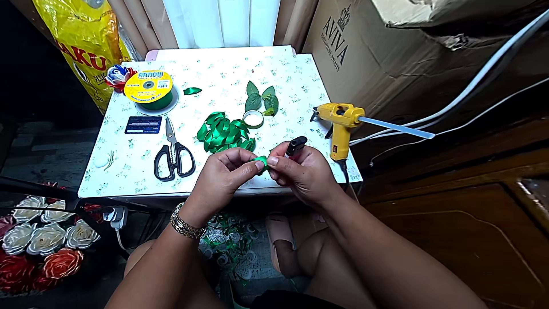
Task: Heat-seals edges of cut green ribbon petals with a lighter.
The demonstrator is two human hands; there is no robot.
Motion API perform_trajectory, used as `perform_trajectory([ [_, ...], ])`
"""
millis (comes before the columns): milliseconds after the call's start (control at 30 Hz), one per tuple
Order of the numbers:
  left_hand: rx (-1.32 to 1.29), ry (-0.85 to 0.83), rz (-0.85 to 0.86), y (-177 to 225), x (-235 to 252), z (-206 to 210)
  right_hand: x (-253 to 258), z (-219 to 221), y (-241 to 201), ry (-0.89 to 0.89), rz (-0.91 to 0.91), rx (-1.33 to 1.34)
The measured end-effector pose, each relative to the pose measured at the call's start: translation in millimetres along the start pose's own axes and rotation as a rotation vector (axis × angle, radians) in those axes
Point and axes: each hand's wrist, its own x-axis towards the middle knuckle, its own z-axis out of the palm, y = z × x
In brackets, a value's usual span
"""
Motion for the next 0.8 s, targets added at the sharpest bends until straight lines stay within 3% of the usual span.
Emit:
perform_trajectory([
  [100, -0.036, -0.013, -0.025, 2, 0, -1, 5, -13, 6, -0.108, -0.066, -0.091],
  [367, -0.113, -0.071, -0.037, 1, -1, -4, 9, -20, 15, -0.107, -0.247, -0.431],
  [800, -0.190, -0.100, -0.058, 1, -1, -6, 9, -16, 11, -0.206, -0.320, -0.543],
])
